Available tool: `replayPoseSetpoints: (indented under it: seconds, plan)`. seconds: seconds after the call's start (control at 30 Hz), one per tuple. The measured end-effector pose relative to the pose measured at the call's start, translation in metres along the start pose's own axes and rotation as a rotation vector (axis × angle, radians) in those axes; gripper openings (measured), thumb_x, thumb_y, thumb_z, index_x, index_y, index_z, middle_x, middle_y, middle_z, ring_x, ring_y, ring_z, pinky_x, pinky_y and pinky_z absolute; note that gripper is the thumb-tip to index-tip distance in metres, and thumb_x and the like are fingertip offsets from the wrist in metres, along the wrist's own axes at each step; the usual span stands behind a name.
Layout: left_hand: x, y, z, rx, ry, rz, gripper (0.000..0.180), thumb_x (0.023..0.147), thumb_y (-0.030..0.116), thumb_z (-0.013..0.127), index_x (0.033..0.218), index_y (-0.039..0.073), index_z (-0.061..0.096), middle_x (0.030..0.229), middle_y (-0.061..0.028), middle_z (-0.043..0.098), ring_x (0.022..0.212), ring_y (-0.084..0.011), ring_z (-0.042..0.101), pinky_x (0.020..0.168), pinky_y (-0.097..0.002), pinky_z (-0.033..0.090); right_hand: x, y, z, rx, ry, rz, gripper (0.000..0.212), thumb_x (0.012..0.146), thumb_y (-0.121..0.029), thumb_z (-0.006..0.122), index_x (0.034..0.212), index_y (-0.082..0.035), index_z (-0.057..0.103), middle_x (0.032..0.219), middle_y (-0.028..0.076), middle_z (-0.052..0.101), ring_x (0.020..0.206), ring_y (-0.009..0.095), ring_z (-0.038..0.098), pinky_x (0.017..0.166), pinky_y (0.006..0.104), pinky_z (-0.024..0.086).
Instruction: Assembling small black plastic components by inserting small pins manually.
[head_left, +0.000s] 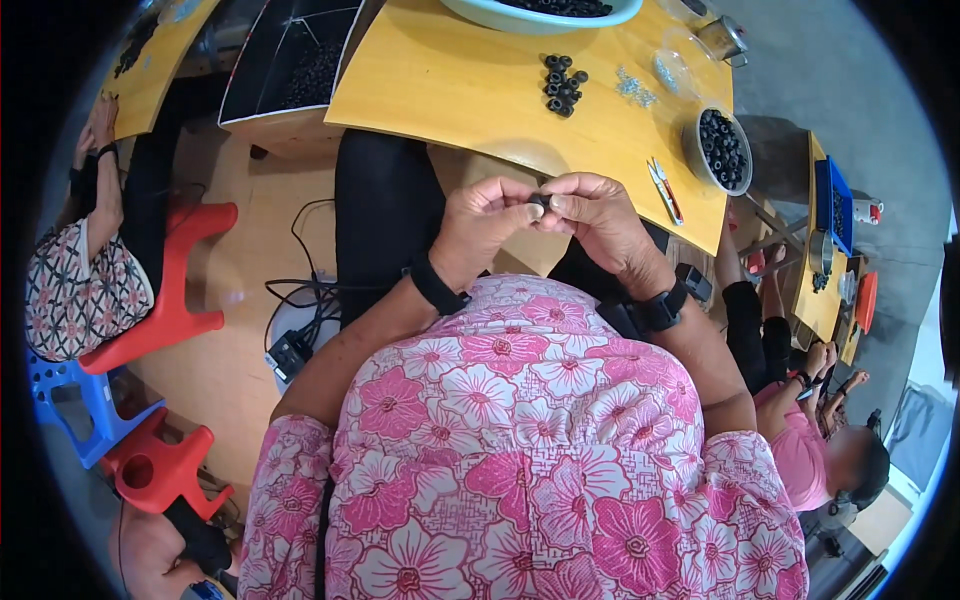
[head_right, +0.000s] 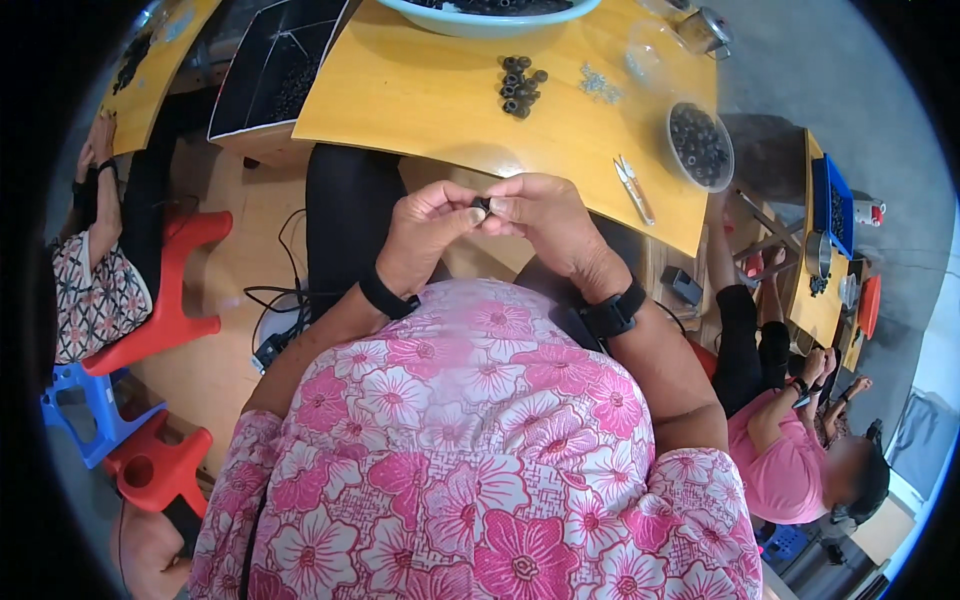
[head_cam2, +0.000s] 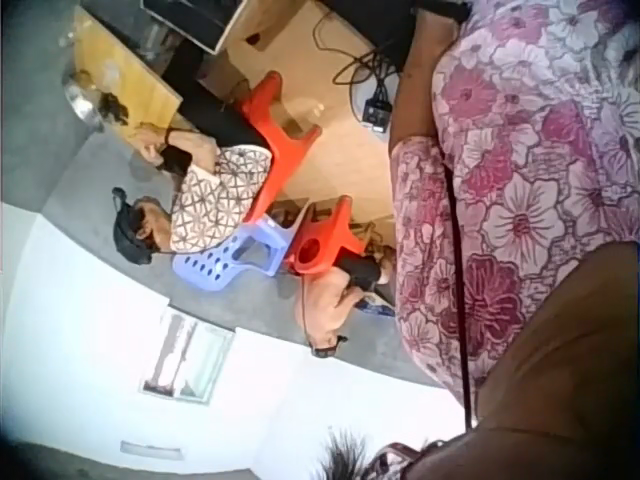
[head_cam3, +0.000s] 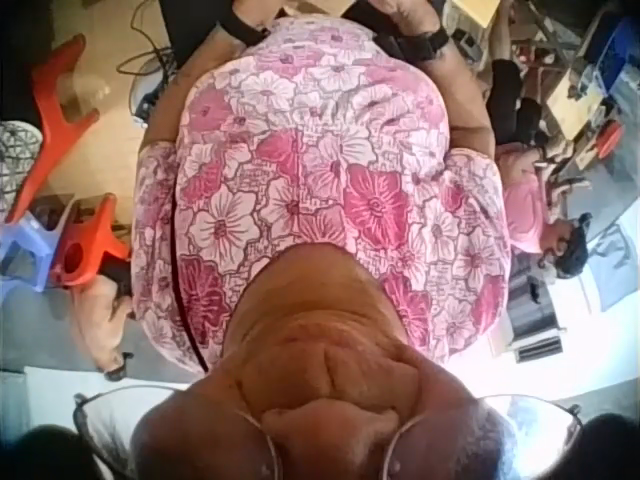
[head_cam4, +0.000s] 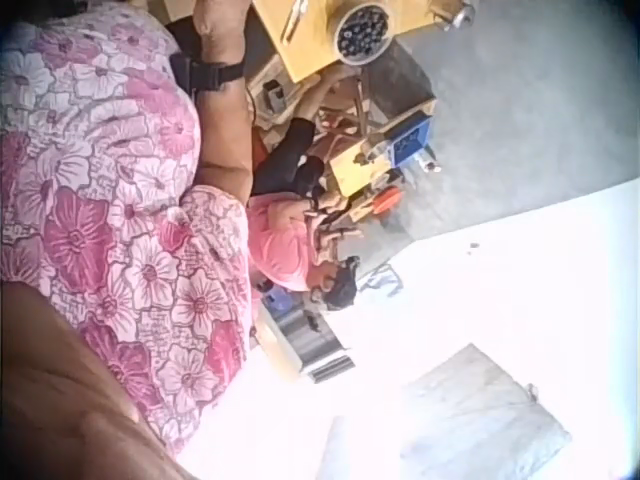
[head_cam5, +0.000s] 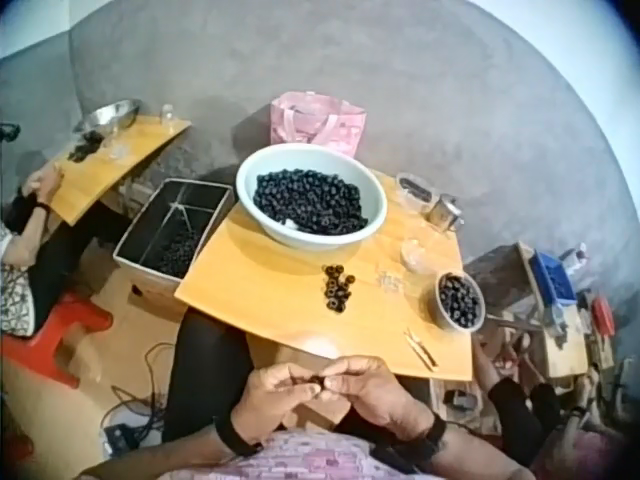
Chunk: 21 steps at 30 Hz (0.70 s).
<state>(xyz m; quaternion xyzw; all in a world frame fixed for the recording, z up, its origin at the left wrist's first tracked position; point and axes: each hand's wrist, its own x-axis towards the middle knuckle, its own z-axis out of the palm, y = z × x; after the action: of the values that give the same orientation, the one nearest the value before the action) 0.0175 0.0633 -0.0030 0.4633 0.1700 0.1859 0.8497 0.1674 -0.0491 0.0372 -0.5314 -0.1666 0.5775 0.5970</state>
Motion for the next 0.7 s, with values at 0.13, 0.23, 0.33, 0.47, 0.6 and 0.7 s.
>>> replayPoseSetpoints:
  seconds: [0.13,0.23,0.33,0.47,0.6,0.7]
  plan:
    - [0.001,0.002,-0.001,0.036,-0.002,0.015,0.012,0.088,0.001,0.061,0.099,-0.001,0.062,0.093,-0.0064,0.067,0.086,-0.0101,0.062,0.08,-0.0226,0.049,-0.003,-0.008,0.009,-0.135,0.082,0.018,0.017,0.09,-0.005,0.06,0.103,0.004,0.064,0.088,0.009,0.067,0.079,0.014,0.066,0.075,0.0248,0.054]
    - [0.001,0.001,0.001,0.038,0.025,0.023,0.012,0.088,0.0,0.06,0.1,-0.001,0.062,0.091,-0.007,0.067,0.085,-0.0106,0.063,0.079,-0.0232,0.05,-0.002,-0.006,0.013,-0.227,0.127,-0.06,0.017,0.09,-0.005,0.059,0.104,0.005,0.063,0.088,0.008,0.068,0.078,0.013,0.066,0.073,0.0238,0.054]
    - [0.002,-0.001,-0.001,0.013,0.022,0.03,0.013,0.088,0.0,0.06,0.1,-0.002,0.062,0.09,-0.0081,0.067,0.084,-0.0118,0.064,0.078,-0.0237,0.05,-0.001,-0.005,0.015,-0.304,0.153,-0.134,0.017,0.09,-0.004,0.058,0.104,0.006,0.064,0.086,0.008,0.068,0.075,0.012,0.066,0.072,0.0237,0.054]
    - [0.003,-0.002,-0.001,-0.029,0.012,0.036,0.013,0.088,-0.001,0.059,0.1,-0.002,0.061,0.09,-0.0092,0.067,0.084,-0.0131,0.065,0.078,-0.0242,0.051,0.0,-0.002,0.013,-0.412,0.154,-0.218,0.016,0.09,-0.003,0.058,0.101,0.006,0.065,0.083,0.007,0.068,0.073,0.012,0.065,0.071,0.0239,0.054]
    - [0.0,-0.002,0.0,0.01,0.027,0.029,0.012,0.088,0.0,0.059,0.1,-0.002,0.061,0.09,-0.0095,0.067,0.084,-0.0137,0.065,0.078,-0.0245,0.051,0.0,-0.002,0.015,-0.392,0.156,-0.19,0.015,0.09,-0.003,0.058,0.099,0.006,0.066,0.083,0.007,0.068,0.073,0.012,0.065,0.071,0.0242,0.054]
    - [0.0,-0.002,0.0,0.0,0.027,0.02,0.012,0.088,0.0,0.06,0.099,-0.002,0.061,0.091,-0.0091,0.067,0.084,-0.0131,0.065,0.078,-0.0242,0.051,-0.001,-0.001,0.015,-0.447,0.153,-0.228,0.015,0.089,-0.003,0.059,0.099,0.007,0.066,0.083,0.008,0.068,0.073,0.012,0.065,0.07,0.0246,0.054]
